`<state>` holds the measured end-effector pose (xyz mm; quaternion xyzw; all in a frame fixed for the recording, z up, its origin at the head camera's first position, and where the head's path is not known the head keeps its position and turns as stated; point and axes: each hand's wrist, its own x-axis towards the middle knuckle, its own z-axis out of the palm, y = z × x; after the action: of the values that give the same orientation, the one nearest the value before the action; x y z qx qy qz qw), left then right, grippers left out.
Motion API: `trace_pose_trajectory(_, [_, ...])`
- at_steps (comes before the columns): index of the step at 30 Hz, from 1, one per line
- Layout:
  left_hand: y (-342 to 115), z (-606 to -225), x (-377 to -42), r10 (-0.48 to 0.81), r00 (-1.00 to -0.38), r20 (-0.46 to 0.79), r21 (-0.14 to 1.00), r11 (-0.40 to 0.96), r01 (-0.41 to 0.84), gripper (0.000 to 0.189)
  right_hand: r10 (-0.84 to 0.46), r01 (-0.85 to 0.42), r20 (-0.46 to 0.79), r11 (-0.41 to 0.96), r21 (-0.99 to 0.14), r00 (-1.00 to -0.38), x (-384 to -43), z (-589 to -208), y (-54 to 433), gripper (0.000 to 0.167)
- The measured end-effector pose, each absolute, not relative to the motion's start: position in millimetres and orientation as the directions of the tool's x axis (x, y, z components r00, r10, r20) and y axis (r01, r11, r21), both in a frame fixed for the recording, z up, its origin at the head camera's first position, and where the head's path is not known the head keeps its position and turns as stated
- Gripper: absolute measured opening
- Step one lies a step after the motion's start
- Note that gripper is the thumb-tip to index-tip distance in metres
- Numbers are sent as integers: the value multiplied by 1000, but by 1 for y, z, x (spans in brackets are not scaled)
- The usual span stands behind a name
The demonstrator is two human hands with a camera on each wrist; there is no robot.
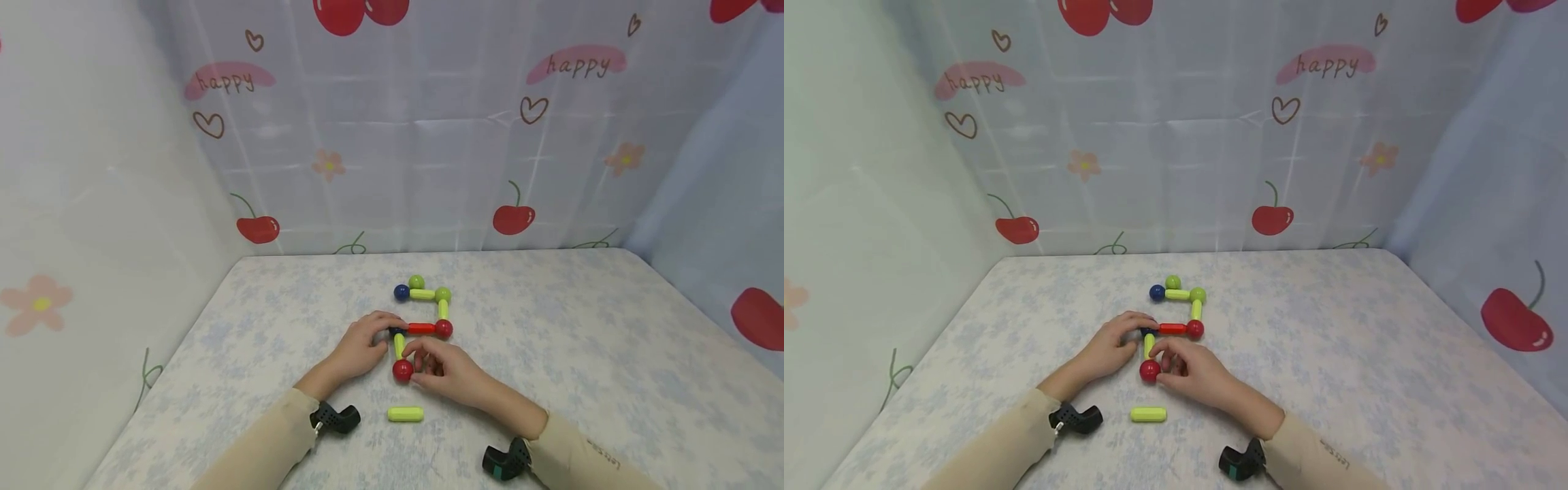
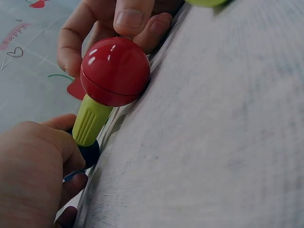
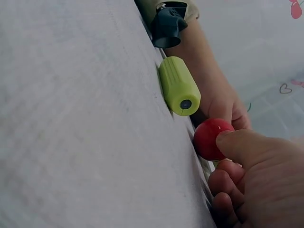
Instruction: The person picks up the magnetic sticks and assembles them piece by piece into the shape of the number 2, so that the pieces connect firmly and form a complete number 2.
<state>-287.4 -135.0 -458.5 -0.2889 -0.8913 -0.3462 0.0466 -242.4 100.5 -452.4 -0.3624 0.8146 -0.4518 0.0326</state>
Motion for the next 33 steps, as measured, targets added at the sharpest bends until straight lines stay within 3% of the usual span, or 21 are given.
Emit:
trace_pose_trajectory(7, [-134, -456, -286, 462, -847, 264, 620, 591, 516, 31, -631, -534, 247, 315, -785, -736, -241, -451, 101, 10])
trace_pose_trajectory(11, [-134, -455, -285, 470, -840, 273, 618, 584, 527, 26, -713, -585, 229, 302, -753, -663, -238, -449, 102, 12])
trace_pose_trajectory(16, [-134, -455, -285, 474, -831, 290, 613, 575, 542, 27, -810, -706, 190, 338, -623, -555, -236, -446, 102, 19])
trace_pose_trajectory(22, [-134, -457, -286, 476, -830, 291, 617, 570, 543, 27, -830, -779, 227, 333, -532, -509, -236, -446, 101, 19])
trace_pose_trajectory(25, [-135, -457, -288, 479, -829, 288, 617, 569, 543, 27, -831, -771, 228, 321, -549, -508, -237, -446, 101, 17])
trace_pose_trajectory(29, [-135, -457, -287, 481, -828, 289, 619, 566, 545, 26, -824, -668, 195, 268, -694, -533, -240, -444, 106, 14])
trace_pose_trajectory(33, [-134, -457, -286, 482, -826, 291, 627, 557, 545, 26, -775, -571, 196, 245, -784, -601, -247, -439, 118, 15])
